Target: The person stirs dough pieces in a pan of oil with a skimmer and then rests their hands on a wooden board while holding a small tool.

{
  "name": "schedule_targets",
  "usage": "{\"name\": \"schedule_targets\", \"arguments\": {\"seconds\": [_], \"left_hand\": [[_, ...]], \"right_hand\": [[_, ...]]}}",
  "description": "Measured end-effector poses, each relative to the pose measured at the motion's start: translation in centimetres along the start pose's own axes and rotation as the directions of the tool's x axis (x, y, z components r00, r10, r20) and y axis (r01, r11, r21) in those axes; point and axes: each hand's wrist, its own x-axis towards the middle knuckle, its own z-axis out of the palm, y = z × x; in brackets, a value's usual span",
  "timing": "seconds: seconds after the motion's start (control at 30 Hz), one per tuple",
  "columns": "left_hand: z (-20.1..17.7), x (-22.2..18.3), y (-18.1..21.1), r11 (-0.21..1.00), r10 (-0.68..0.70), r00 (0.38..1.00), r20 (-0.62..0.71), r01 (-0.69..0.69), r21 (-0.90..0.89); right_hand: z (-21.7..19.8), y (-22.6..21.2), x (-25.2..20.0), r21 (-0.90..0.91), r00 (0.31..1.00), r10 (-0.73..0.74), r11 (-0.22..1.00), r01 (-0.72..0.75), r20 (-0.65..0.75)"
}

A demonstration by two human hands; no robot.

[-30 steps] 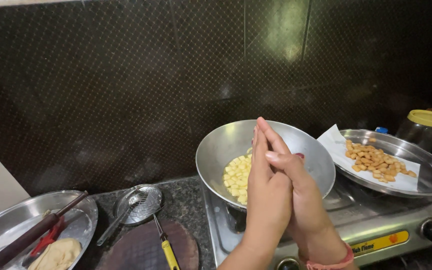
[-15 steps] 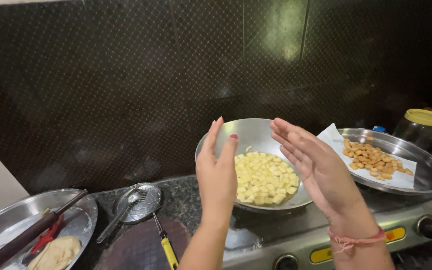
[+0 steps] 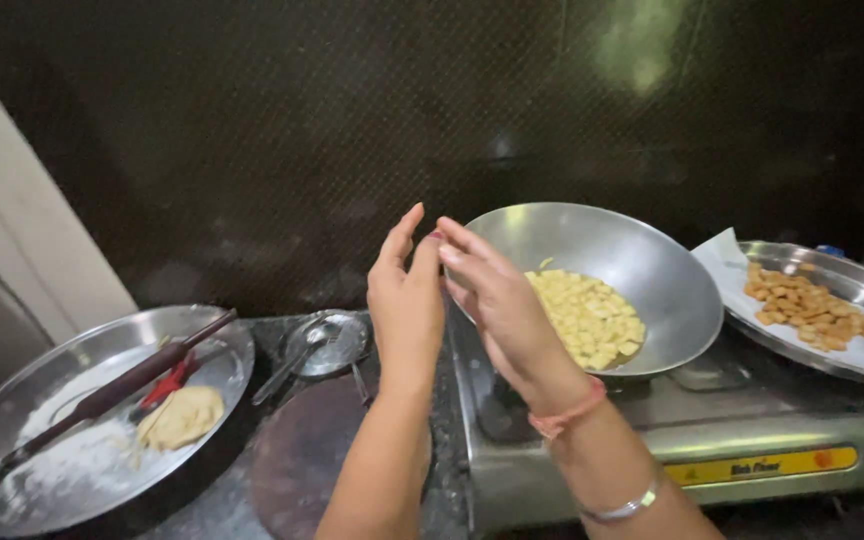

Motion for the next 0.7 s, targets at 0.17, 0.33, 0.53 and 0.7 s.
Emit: {"name": "schedule_targets", "arguments": {"seconds": [0.17, 0.33, 0.53, 0.7], "left_hand": [[-4.3, 1.4, -5.8, 1.000, -0.005, 0.998, -0.063, 0.006, 0.002], [-8.2, 1.1, -11.3, 0.983, -0.095, 0.986, -0.140, 0.115, 0.146], [-13.4, -1.3, -20.1, 0.769, -0.319, 0.923, -0.216, 0.385, 0.510], [-17.1, -2.9, -23.6, 0.527, -0.266, 0.960, -0.085, 0.218, 0.821]], "right_hand": [[2.9, 5.5, 0.7, 0.010, 0.997, 0.068, 0.998, -0.068, 0.043], [1.7, 15.5, 1.6, -0.082, 0.972, 0.226, 0.969, -0.231, -0.064], [0.6, 23.7, -1.4, -0.104, 0.881, 0.459, 0.877, -0.469, -0.113], [-1.9, 28.7, -2.9, -0.483, 0.888, 0.428, 0.749, -0.453, -0.169]]}}
